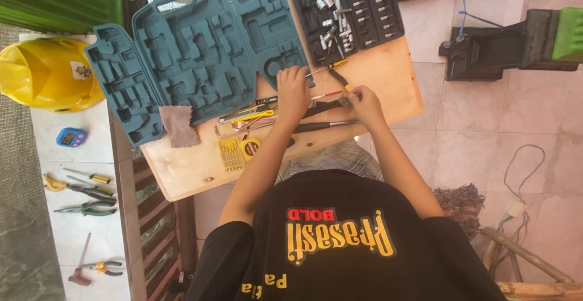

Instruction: The person opens a toolbox, removes various hand tools including a hammer, wrenches, pliers, and screwdrivers onto the table, and unloads socket bits from a socket set case.

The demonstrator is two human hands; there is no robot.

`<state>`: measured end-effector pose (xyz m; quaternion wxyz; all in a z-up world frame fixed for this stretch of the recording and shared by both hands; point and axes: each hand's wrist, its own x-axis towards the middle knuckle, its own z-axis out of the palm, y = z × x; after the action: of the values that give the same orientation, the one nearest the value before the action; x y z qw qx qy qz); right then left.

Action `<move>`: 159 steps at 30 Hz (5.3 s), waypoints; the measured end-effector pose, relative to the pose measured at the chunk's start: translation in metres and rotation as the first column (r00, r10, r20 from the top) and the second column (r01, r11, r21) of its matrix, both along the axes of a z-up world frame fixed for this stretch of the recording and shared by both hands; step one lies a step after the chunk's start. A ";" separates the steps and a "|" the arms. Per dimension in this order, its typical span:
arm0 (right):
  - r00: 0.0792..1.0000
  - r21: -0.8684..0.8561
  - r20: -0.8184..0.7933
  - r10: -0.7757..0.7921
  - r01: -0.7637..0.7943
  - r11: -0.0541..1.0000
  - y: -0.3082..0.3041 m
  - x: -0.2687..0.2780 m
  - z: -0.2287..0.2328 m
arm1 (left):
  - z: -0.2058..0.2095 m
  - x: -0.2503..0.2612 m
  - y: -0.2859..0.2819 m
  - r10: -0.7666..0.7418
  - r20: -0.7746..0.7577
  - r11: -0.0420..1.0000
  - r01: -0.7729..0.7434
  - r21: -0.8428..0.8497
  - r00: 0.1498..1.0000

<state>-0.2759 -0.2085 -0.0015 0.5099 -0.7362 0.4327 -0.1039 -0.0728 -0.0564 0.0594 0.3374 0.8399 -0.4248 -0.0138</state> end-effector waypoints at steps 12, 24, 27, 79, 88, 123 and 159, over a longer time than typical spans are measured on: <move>0.893 -0.222 -0.285 0.349 -0.415 0.882 -0.049 0.004 0.076 | -0.018 -0.043 -0.094 -0.016 0.151 0.972 -0.020 0.234 0.988; 0.932 -0.305 0.057 0.358 -0.326 0.895 -0.136 0.099 0.040 | -0.017 -0.056 -0.117 0.172 0.196 0.932 -0.224 0.285 0.965; 0.929 -0.306 0.074 0.362 -0.324 0.895 -0.135 0.115 0.036 | -0.012 -0.057 -0.112 0.199 0.210 0.923 -0.255 0.287 0.957; 0.735 -0.681 -0.095 0.672 -0.540 0.495 -0.105 0.140 0.060 | -0.029 -0.046 -0.119 0.213 0.233 0.886 -0.288 0.363 0.949; 0.665 -0.666 -0.490 0.564 -0.703 0.250 -0.099 0.166 0.017 | -0.044 -0.041 -0.118 0.157 0.340 0.854 -0.301 0.424 0.927; 0.778 -0.548 -0.186 0.600 -0.589 0.594 -0.087 0.137 0.049 | 0.003 -0.042 -0.101 0.239 0.105 0.896 -0.261 0.358 0.965; 0.778 -0.565 -0.199 0.596 -0.588 0.579 -0.092 0.128 0.039 | 0.000 -0.036 -0.092 0.285 0.098 0.937 -0.299 0.180 0.953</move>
<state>-0.1479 -0.3003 0.0378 0.2581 -0.9585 0.1030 -0.0635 -0.1087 -0.1487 0.0595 0.2378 0.9223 -0.3037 0.0251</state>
